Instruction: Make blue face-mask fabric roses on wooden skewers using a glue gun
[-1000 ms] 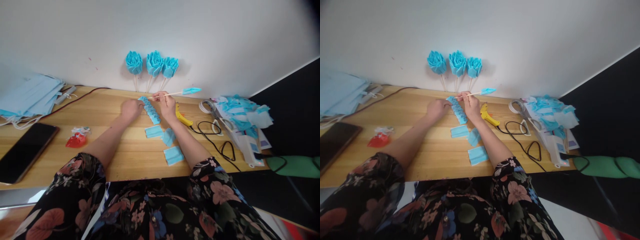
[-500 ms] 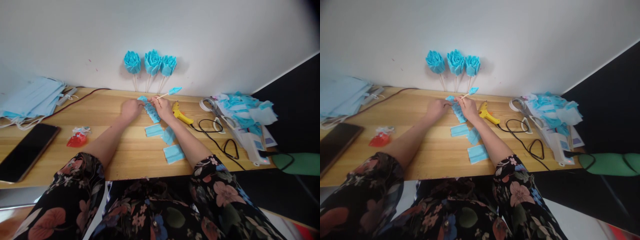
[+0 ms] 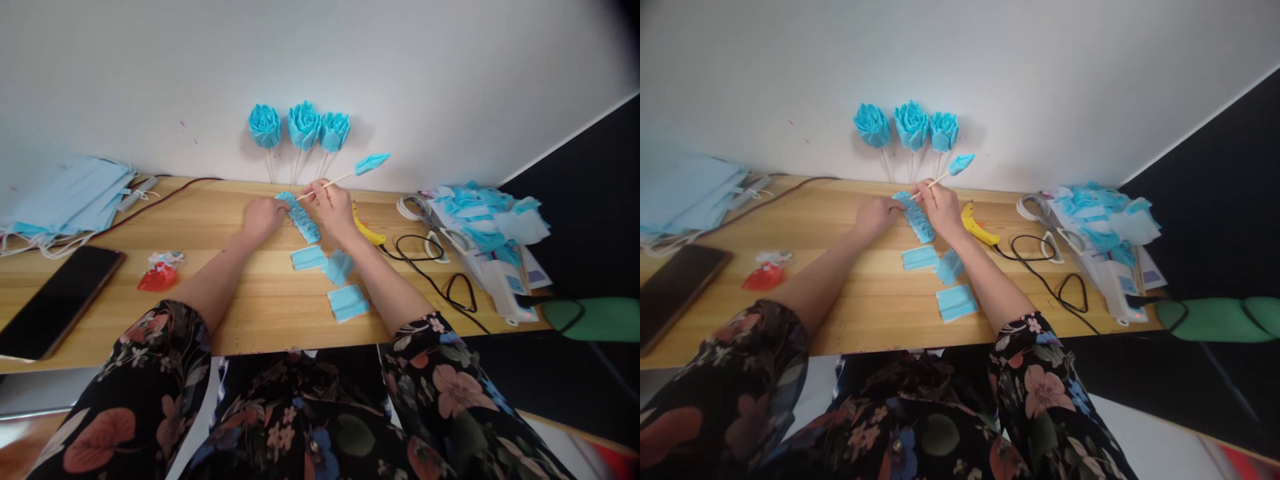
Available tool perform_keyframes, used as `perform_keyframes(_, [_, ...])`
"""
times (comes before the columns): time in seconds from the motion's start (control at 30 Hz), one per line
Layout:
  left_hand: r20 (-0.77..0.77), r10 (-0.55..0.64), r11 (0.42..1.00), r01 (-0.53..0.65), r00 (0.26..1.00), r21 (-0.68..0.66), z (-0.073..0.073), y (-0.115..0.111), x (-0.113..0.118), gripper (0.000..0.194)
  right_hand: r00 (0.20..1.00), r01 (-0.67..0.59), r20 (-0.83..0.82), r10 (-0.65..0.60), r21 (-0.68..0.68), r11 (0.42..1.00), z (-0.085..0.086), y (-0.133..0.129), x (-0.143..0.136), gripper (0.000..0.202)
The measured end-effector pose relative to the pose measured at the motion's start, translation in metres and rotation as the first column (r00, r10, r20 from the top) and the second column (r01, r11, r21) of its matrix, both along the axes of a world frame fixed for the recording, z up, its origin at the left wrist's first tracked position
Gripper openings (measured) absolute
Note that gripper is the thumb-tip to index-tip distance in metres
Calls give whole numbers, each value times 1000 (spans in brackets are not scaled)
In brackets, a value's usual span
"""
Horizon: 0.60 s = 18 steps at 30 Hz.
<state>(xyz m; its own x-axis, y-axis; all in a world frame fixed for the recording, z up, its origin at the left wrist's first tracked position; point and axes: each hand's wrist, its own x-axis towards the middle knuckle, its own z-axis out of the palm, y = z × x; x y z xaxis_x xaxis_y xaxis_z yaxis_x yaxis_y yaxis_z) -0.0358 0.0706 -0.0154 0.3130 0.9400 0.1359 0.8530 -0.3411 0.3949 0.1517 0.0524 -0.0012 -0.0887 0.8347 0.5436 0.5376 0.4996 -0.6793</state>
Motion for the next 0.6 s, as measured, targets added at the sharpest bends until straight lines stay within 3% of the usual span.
perform_keyframes(0.1, [6,-6,1000,6,1000,8,-1,1,0,45,1000,-17,-15,17,2,1000,2,2,0,57])
perform_keyframes(0.23, [40,-10,1000,10,999,2,-4,2,-2,43,998,-59,-20,57,-109,992,-18,0,4,62])
perform_keyframes(0.4, [197,-23,1000,19,980,23,-12,5,-7,43,999,-48,9,49,-82,995,-33,-10,7,59])
perform_keyframes(0.6, [84,-111,993,109,990,35,-15,1,-6,41,995,-57,73,63,-78,995,-35,-13,4,61])
